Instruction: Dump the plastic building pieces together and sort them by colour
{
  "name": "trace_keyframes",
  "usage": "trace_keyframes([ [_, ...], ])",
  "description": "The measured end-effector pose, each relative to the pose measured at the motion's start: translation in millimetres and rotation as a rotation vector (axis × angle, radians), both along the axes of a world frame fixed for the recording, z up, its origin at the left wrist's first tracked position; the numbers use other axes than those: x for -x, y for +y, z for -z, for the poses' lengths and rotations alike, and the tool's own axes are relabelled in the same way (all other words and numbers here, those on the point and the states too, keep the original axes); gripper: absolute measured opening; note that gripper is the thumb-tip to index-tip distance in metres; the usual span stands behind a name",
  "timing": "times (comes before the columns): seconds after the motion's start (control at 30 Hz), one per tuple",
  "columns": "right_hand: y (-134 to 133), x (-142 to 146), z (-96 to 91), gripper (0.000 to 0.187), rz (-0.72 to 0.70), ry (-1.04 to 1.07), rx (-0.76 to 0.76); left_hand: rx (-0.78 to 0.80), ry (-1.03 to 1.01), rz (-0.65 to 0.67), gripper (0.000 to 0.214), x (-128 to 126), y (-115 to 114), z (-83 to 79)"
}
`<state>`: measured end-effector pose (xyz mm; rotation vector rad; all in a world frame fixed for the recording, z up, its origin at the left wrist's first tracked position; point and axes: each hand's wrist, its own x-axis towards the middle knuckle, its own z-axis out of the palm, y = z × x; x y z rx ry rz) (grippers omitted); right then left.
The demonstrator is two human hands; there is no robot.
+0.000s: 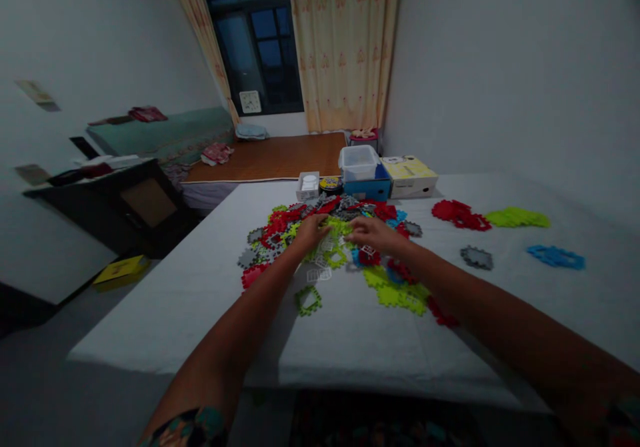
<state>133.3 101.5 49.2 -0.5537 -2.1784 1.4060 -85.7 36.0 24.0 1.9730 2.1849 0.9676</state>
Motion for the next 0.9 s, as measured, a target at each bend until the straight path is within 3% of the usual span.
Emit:
trace_keyframes([
  [0.07,-28.7,-0.2,10.3,0.034,-0.242,-0.161,0.015,-0.019,0.028,0.023,0.037,6.5,-6.3,-5.5],
  [0.1,-40.7,0.7,15.0,0.032,-0.296,-0.209,-0.009,-0.027,0.04,0.034,0.036,8.8,-11.2,-8.3],
  [0.17,-55.7,3.5,21.4,0.026,-0.262,-0.231,-0.167,-0.032,0.072,0.085,0.032,11.2,-25.1,-12.7],
  [0.27,-54.5,6.5,24.1,0.025,-0.145,-0.184,-0.577,0.023,0.158,0.254,0.025,9.5,-54.7,-14.4],
  [0.33,-43.9,6.4,24.5,0.03,-0.199,-0.211,-0.783,0.078,0.236,0.356,0.021,7.3,-74.0,-12.1],
  [0.4,-31.1,5.2,25.1,0.026,-0.232,-0.296,-0.884,0.099,0.291,0.384,0.02,7.1,-87.0,-7.5],
  [0.57,-13.6,14.8,24.4,0.024,0.021,-0.367,-0.899,0.053,0.186,0.317,0.03,22.2,-82.6,7.9],
  [0.73,-32.0,51.1,27.5,0.038,-0.179,-0.308,-0.899,0.019,0.025,0.253,0.031,42.9,-61.7,16.8],
  [0.9,-55.5,61.4,31.3,0.045,-0.224,-0.399,-0.947,0.01,-0.016,0.257,0.031,52.6,-54.8,19.8],
])
